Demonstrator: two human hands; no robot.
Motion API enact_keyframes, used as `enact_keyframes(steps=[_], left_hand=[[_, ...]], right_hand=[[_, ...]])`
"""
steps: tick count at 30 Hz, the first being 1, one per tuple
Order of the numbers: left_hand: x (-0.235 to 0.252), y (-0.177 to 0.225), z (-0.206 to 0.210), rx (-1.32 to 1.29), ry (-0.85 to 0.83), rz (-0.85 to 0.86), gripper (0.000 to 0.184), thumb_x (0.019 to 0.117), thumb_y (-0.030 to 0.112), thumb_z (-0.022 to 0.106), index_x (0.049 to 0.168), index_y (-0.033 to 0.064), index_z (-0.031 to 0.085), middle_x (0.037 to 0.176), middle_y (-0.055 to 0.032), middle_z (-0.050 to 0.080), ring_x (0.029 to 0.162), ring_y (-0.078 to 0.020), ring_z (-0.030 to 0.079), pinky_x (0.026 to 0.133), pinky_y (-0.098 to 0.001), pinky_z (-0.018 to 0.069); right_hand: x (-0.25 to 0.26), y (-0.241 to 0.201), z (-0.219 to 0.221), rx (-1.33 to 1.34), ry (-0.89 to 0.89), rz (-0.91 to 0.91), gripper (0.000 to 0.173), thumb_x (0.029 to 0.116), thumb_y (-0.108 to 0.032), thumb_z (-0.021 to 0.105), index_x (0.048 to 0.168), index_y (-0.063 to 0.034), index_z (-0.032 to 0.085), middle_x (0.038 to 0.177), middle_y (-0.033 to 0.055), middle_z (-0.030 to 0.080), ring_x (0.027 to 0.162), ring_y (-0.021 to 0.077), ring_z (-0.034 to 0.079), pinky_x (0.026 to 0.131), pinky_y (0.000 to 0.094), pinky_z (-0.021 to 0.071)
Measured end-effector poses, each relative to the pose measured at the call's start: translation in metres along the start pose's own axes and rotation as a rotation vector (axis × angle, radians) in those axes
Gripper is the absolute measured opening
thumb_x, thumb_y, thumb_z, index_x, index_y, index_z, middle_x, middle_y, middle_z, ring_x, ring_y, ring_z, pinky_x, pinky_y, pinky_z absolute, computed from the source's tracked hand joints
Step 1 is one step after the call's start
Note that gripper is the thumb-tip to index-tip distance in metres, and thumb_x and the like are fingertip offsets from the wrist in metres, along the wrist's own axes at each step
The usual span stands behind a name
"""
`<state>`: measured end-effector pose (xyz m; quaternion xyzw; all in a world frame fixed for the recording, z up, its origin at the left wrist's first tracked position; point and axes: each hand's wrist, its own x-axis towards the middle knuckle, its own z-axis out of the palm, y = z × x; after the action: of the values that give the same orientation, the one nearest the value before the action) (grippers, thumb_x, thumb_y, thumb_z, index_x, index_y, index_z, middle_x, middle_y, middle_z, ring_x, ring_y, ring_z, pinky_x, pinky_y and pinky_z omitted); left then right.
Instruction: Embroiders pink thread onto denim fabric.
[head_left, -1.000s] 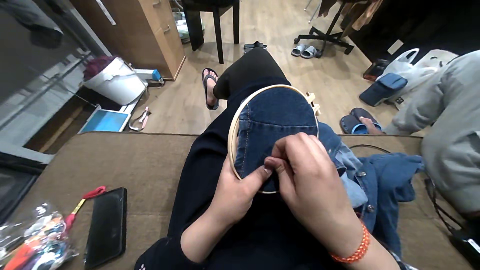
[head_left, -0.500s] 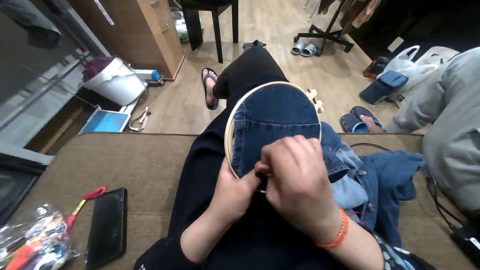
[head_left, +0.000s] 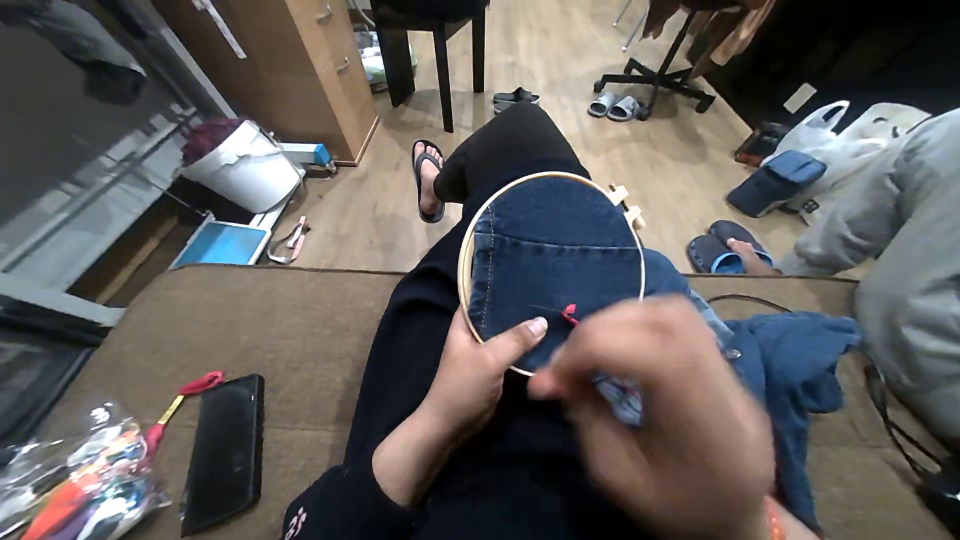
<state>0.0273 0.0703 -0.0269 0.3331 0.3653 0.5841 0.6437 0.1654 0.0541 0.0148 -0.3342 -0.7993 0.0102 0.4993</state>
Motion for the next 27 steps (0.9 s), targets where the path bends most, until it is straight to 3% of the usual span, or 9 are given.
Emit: enact_keyframes(steps=[2,4,8,13,17,20,23,25,27], left_hand=[[0.002,-0.003,-0.003,-0.009,-0.016,0.009,0.040,0.0861,-0.005,0.067,0.123,0.0083,0.059,0.099,-0.0070,0.075,0.086,-0.0138,0.074,0.079,-0.0318,0.0627],[0.003,-0.005,-0.003,-0.009,-0.043,0.038,0.043,0.0859,-0.005,0.068,0.125,0.0087,0.059,0.104,-0.0086,0.074,0.092,-0.0156,0.073,0.083,-0.0336,0.0623],[0.002,-0.006,-0.003,0.057,-0.078,0.110,0.046,0.0843,-0.006,0.070,0.126,0.0084,0.059,0.105,-0.0088,0.074,0.092,-0.0158,0.073,0.082,-0.0327,0.0629],[0.002,-0.006,-0.001,0.076,-0.080,0.086,0.044,0.0828,-0.005,0.073,0.124,0.0075,0.061,0.102,-0.0096,0.074,0.088,-0.0164,0.074,0.080,-0.0329,0.0632],[0.002,-0.003,0.002,0.051,-0.002,0.010,0.035,0.0879,-0.002,0.070,0.121,0.0076,0.063,0.099,-0.0090,0.074,0.087,-0.0156,0.073,0.079,-0.0326,0.0626],[0.003,0.004,-0.001,-0.028,0.011,-0.038,0.027,0.0849,-0.004,0.065,0.108,0.0104,0.067,0.089,-0.0059,0.075,0.078,-0.0109,0.073,0.071,-0.0288,0.0620],[0.003,0.006,-0.004,-0.032,-0.025,-0.031,0.026,0.0848,-0.004,0.065,0.106,0.0120,0.067,0.088,-0.0042,0.075,0.077,-0.0091,0.073,0.071,-0.0273,0.0620],[0.004,0.003,0.000,-0.014,-0.002,-0.002,0.031,0.0853,-0.004,0.070,0.113,0.0103,0.066,0.093,-0.0058,0.076,0.081,-0.0116,0.074,0.074,-0.0296,0.0629],[0.006,0.002,0.004,0.021,0.015,0.031,0.040,0.0860,-0.007,0.069,0.122,0.0090,0.061,0.100,-0.0069,0.074,0.087,-0.0132,0.073,0.078,-0.0306,0.0628]], right_hand=[[0.009,0.028,-0.007,-0.024,-0.071,0.166,0.023,0.0988,-0.032,0.066,0.106,-0.0109,0.067,0.094,-0.0018,0.064,0.087,0.0076,0.060,0.076,0.0245,0.0502],[0.012,0.041,-0.008,-0.059,-0.173,0.244,0.024,0.0950,-0.035,0.067,0.104,-0.0129,0.069,0.093,-0.0039,0.063,0.086,0.0073,0.058,0.074,0.0240,0.0491],[0.011,0.036,-0.001,-0.163,-0.211,0.209,0.012,0.0947,-0.025,0.064,0.091,-0.0142,0.068,0.081,-0.0047,0.061,0.078,0.0097,0.059,0.070,0.0272,0.0479],[0.006,0.030,0.009,-0.328,-0.178,0.196,0.018,0.0998,-0.022,0.057,0.090,-0.0087,0.063,0.078,0.0029,0.057,0.075,0.0216,0.059,0.065,0.0381,0.0458],[0.004,0.038,0.022,-0.351,-0.126,0.088,0.020,0.0996,-0.018,0.054,0.086,-0.0072,0.064,0.076,0.0052,0.058,0.073,0.0241,0.058,0.064,0.0392,0.0440],[0.007,0.035,0.025,-0.387,-0.085,-0.189,0.016,0.0989,-0.006,0.054,0.090,-0.0021,0.066,0.078,0.0107,0.062,0.074,0.0276,0.060,0.066,0.0398,0.0439],[0.011,0.040,0.019,-0.307,-0.145,-0.323,0.014,0.0975,-0.002,0.053,0.092,-0.0009,0.066,0.080,0.0116,0.063,0.076,0.0269,0.060,0.068,0.0381,0.0450],[0.015,0.046,0.014,-0.148,-0.191,-0.163,0.011,0.0915,-0.004,0.055,0.087,-0.0043,0.065,0.078,0.0070,0.061,0.075,0.0211,0.060,0.067,0.0326,0.0475],[0.023,0.048,0.007,-0.032,-0.213,0.070,0.008,0.0922,-0.011,0.059,0.087,-0.0097,0.064,0.076,-0.0018,0.059,0.070,0.0064,0.058,0.062,0.0194,0.0486]])
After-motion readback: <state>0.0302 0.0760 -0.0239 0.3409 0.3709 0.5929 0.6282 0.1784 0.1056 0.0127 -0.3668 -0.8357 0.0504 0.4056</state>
